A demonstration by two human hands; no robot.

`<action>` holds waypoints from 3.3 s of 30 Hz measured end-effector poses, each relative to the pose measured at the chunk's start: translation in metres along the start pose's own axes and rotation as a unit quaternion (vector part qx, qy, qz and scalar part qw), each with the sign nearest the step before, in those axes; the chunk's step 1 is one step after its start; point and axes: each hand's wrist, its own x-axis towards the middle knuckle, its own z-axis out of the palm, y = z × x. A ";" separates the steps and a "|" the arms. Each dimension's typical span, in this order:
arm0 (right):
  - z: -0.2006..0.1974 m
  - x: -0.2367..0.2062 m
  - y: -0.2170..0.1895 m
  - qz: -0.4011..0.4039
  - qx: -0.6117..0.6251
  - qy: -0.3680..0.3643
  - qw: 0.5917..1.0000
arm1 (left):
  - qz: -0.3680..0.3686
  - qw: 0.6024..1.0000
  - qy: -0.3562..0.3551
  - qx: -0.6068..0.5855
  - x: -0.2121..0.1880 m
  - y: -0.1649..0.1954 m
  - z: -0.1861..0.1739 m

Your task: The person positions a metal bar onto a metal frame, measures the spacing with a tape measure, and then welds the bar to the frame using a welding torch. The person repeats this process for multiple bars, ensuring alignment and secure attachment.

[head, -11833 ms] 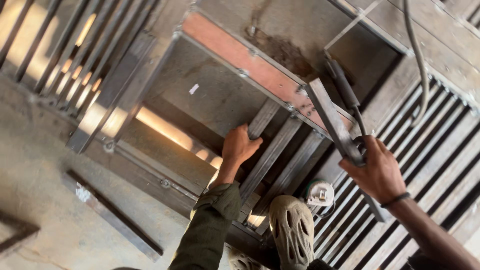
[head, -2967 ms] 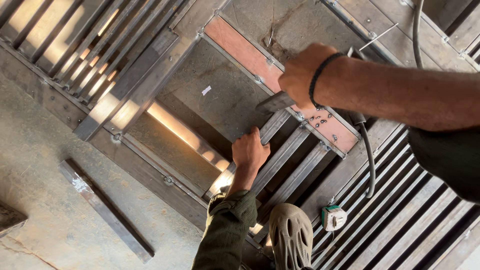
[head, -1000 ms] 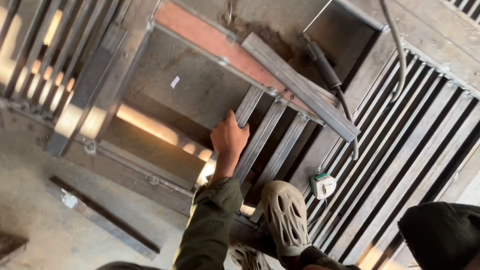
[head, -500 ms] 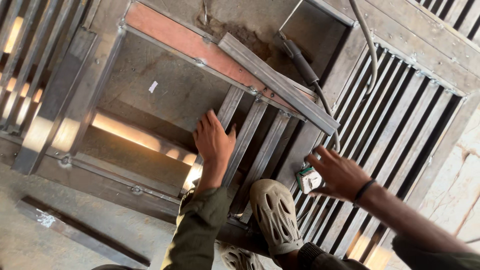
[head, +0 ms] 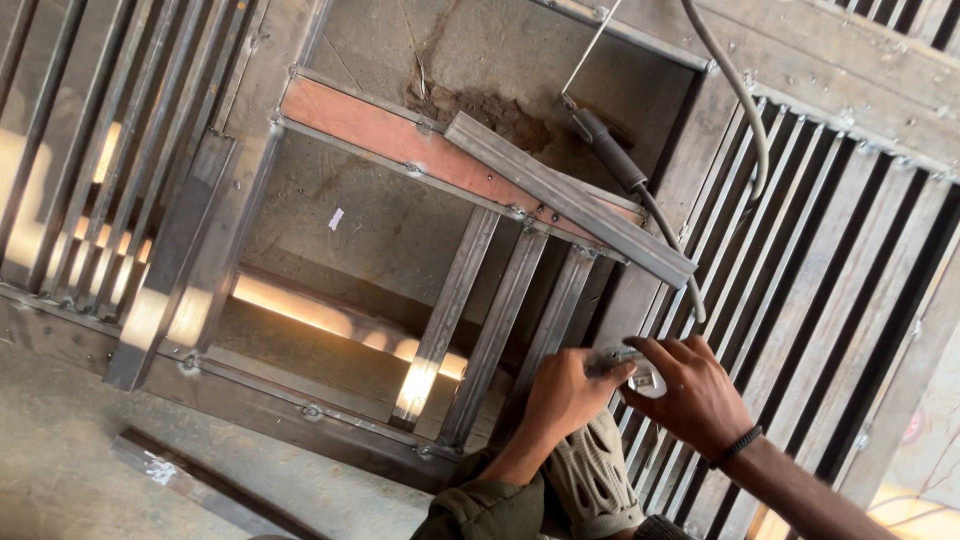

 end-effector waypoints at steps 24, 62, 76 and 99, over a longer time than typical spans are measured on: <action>-0.010 0.050 -0.007 -0.099 0.034 -0.046 0.993 | -0.020 0.939 0.192 -0.285 0.025 -0.034 -0.116; -0.019 0.127 -0.050 -0.117 -0.174 0.219 0.953 | 0.136 0.853 0.442 0.242 0.046 -0.005 -0.143; -0.024 0.128 -0.062 -0.121 -0.180 0.213 0.953 | 0.086 0.904 0.308 0.284 0.063 -0.066 -0.138; -0.021 0.128 -0.062 -0.118 -0.160 0.195 0.960 | 0.079 0.904 0.312 0.279 0.065 -0.070 -0.136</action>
